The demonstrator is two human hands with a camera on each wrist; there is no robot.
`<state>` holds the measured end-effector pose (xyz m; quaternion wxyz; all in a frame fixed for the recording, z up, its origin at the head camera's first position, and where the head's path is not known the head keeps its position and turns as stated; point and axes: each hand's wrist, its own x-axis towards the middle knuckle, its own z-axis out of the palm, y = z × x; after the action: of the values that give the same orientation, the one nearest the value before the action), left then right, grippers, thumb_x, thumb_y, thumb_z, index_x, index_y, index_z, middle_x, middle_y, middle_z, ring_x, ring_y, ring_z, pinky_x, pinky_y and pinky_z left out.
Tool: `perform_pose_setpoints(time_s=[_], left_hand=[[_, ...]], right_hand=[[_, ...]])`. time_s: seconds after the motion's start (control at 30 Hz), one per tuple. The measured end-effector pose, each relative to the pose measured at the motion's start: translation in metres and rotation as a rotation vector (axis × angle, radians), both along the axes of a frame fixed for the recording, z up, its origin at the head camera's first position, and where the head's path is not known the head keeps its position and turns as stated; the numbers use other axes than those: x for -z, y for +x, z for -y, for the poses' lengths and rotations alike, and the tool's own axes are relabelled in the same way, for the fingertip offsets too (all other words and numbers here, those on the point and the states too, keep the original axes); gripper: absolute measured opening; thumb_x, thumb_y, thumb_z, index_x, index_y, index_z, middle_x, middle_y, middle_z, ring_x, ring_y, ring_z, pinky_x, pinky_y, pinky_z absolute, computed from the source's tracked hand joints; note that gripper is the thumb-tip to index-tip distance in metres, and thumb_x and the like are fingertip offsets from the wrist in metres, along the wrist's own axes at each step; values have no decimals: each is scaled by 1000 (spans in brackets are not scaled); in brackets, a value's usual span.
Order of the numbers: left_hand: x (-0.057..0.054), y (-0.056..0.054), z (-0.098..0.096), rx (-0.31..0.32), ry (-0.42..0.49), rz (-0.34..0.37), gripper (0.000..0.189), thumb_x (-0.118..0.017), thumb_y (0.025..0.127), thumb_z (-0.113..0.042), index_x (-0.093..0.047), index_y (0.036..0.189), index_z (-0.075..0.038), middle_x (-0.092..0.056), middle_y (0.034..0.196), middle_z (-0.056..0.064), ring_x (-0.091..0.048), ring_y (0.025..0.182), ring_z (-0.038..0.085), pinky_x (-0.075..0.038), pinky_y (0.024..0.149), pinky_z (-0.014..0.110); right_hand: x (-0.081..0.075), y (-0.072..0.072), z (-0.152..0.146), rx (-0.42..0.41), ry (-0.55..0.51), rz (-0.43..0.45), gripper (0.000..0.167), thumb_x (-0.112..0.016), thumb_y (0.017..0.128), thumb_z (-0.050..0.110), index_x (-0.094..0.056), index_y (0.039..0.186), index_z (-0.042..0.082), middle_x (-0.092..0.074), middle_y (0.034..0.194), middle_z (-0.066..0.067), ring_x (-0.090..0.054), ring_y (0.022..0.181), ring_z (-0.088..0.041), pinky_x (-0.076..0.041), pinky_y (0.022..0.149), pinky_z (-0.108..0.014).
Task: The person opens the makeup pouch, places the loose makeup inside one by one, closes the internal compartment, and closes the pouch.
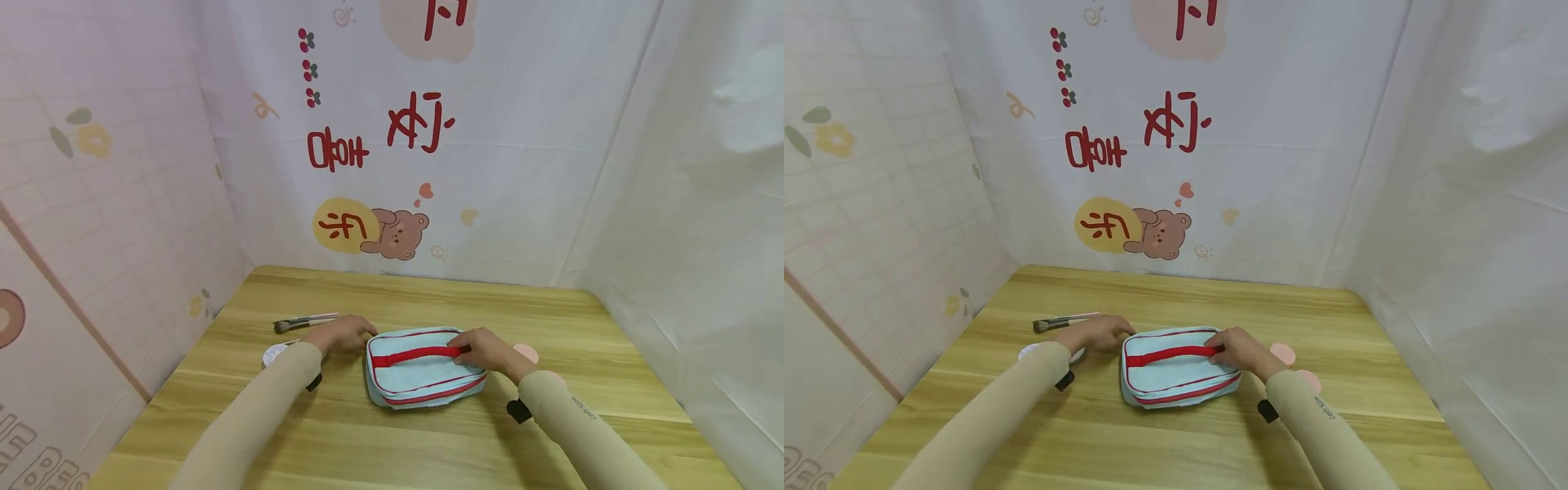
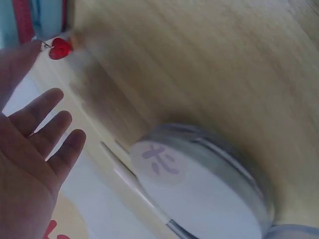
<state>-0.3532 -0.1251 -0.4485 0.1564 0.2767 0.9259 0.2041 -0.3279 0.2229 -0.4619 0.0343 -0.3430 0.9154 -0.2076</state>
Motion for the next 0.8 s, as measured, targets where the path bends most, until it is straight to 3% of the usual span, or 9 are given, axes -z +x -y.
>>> perform_pose_setpoints(time_s=[0.2, 0.4, 0.5, 0.6, 0.8], left_hand=[[8, -5, 0, -29, 27, -2, 22, -68, 93, -12, -74, 113, -16, -65, 124, 4, -54, 124, 29, -40, 106, 45], [15, -7, -1, 1, 36, -32, 22, -66, 94, -15, -74, 115, -13, -63, 127, 8, -52, 126, 31, -38, 107, 46], [16, -9, 1, 37, 23, -88, 19, -60, 95, -7, -76, 103, -13, -67, 114, 3, -59, 113, 26, -44, 100, 43], [15, -10, 3, 60, 13, -128, 24, -56, 91, -1, -75, 90, -14, -66, 96, -2, -59, 93, 19, -49, 87, 38], [8, -9, 5, -20, 46, -31, 18, -61, 94, -6, -73, 84, -17, -64, 85, -5, -54, 78, 14, -48, 73, 32]], right_hand=[[7, -2, -3, 10, -3, 2, 26, -79, 85, 15, -77, 110, 9, -72, 112, -5, -65, 108, -26, -52, 91, -40], [11, -1, -4, -45, -55, -47, 25, -79, 84, 15, -77, 108, 7, -73, 109, -6, -66, 106, -27, -53, 89, -41], [12, -1, -4, -69, -64, -78, 26, -80, 83, 16, -77, 107, 6, -73, 108, -7, -67, 104, -27, -54, 87, -40], [11, -1, -4, -49, -47, -54, 26, -79, 84, 15, -77, 108, 7, -73, 110, -7, -66, 106, -27, -53, 89, -41], [9, -1, -4, -1, -16, -17, 25, -78, 85, 15, -77, 109, 8, -72, 112, -7, -65, 109, -28, -52, 91, -42]])
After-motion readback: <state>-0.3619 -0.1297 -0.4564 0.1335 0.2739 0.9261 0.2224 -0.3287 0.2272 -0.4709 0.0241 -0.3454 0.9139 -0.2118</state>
